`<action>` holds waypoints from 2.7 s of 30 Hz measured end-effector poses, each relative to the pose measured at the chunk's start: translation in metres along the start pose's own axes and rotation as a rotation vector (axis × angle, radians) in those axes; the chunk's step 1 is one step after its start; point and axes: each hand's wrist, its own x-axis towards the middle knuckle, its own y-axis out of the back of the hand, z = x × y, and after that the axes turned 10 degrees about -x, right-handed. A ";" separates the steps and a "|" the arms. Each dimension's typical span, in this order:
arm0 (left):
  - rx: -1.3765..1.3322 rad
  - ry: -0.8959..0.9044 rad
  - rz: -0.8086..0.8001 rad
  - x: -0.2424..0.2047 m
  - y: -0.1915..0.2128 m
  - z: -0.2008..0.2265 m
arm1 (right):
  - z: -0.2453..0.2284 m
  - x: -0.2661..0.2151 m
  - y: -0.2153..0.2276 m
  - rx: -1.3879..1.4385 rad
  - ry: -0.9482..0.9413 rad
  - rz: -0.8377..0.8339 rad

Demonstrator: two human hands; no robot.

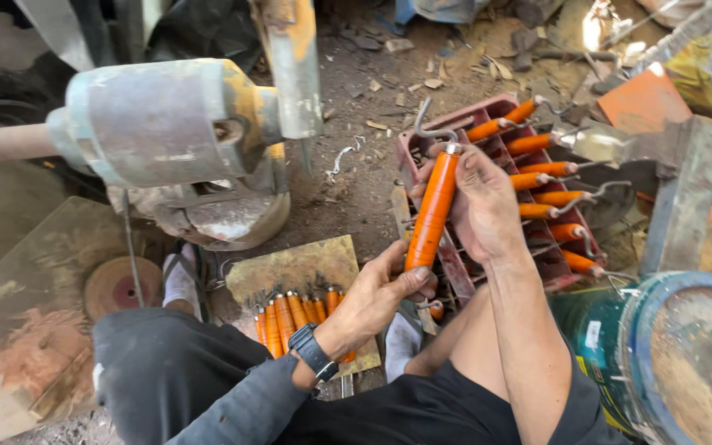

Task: The person sits on the ground and uses a bench grinder to sharpen the metal tips of orange-handled rods. They repeatedly pick up a rod, grind the tip against the wheel, and place it into a red crate.

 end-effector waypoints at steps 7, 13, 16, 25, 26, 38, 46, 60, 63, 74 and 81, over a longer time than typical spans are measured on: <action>0.057 0.127 0.238 0.015 0.040 -0.001 | 0.045 0.029 -0.038 -0.174 -0.330 0.092; -0.082 0.084 0.418 0.028 0.066 -0.004 | 0.057 0.050 -0.038 -0.478 -0.422 0.157; -0.094 0.030 0.471 0.034 0.073 0.000 | 0.070 0.044 -0.045 -0.443 -0.413 0.092; -0.150 -0.028 0.363 0.056 0.078 0.020 | 0.101 0.041 -0.057 -0.500 -0.519 0.056; -0.171 -0.006 0.381 0.058 0.077 0.022 | 0.103 0.043 -0.057 -0.499 -0.519 0.059; -0.365 -0.065 0.402 0.075 0.087 0.010 | 0.114 0.060 -0.051 -0.599 -0.558 0.039; -0.361 -0.066 0.433 0.070 0.087 0.006 | 0.120 0.053 -0.052 -0.635 -0.546 0.033; -0.359 -0.121 0.458 0.075 0.089 0.002 | 0.129 0.059 -0.051 -0.573 -0.484 0.035; -0.338 -0.126 0.476 0.077 0.091 0.002 | 0.128 0.060 -0.052 -0.584 -0.501 0.048; -0.293 -0.126 0.475 0.076 0.091 0.003 | 0.122 0.064 -0.054 -0.609 -0.513 0.041; -0.360 -0.159 0.455 0.071 0.089 -0.003 | 0.126 0.055 -0.053 -0.587 -0.496 0.027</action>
